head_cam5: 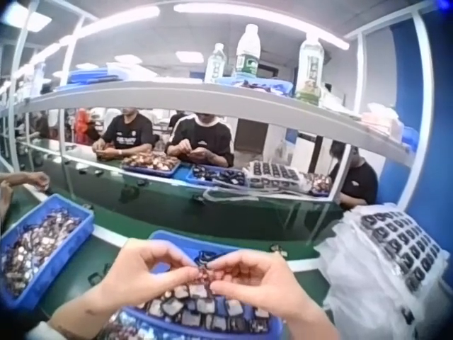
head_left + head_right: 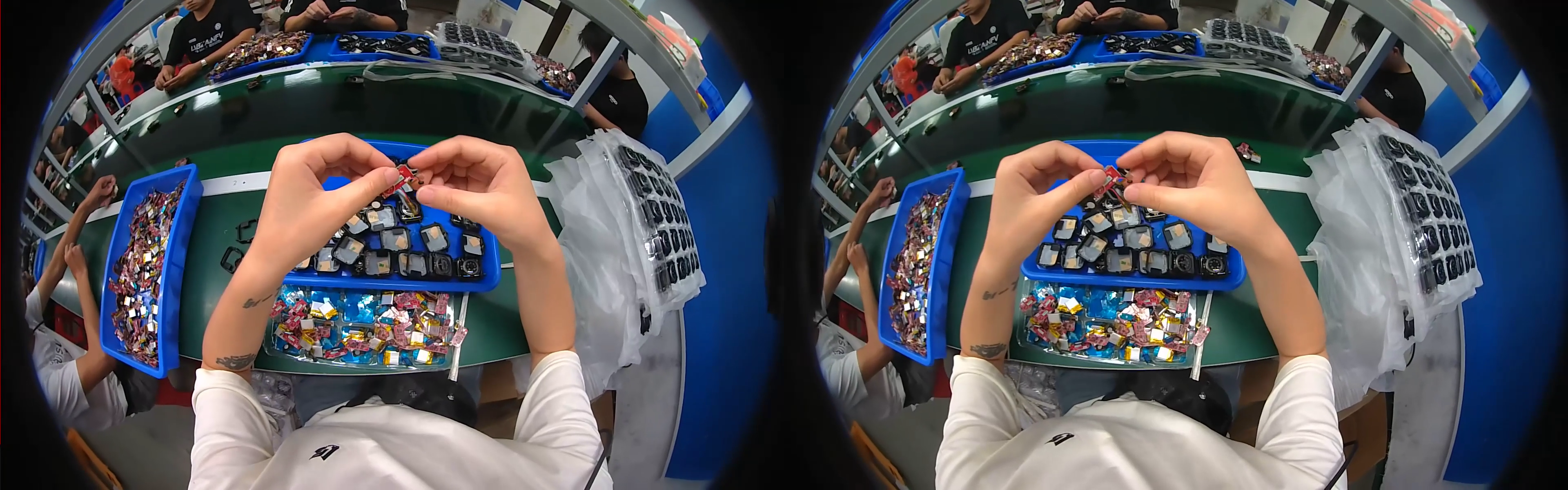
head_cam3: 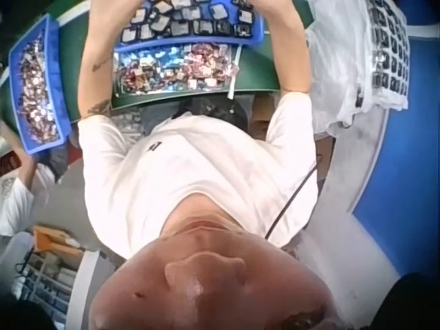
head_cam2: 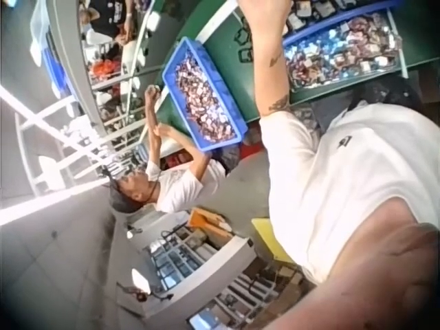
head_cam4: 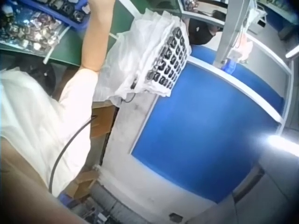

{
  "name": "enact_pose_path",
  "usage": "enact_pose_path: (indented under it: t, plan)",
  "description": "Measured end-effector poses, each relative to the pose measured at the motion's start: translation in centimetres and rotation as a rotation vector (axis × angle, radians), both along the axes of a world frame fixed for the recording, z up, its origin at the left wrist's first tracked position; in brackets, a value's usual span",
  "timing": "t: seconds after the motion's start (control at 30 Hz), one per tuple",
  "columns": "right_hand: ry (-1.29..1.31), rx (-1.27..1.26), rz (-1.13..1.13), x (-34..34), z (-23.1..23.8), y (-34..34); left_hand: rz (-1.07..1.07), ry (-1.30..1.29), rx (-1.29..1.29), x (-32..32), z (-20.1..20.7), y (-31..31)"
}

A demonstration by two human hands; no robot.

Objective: The recorder is assembling small electronic components, specifically attaching sensors or circuit boards to black circular frames.

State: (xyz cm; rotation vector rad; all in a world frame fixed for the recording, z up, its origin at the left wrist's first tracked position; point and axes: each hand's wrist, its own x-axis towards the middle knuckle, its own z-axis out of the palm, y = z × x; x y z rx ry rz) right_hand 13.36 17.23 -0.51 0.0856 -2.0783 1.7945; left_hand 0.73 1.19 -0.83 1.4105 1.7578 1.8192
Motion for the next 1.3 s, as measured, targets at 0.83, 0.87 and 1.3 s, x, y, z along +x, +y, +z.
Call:
enact_pose_path:
  t: [0.83, 0.87, 1.3]
  plan:
    - [0.200, 0.254, -0.269, 0.4, 0.0, 0.1, 0.077, 0.469, 0.219, 0.3, -0.3, 0.8]
    - [0.129, 0.365, -0.196, 0.8, 0.2, -0.1, 0.147, 0.554, 0.216, 0.2, -0.3, 0.6]
    - [0.032, 0.394, -0.247, 0.4, -0.1, 0.2, 0.068, 0.459, -0.050, 0.3, -0.3, 0.1]
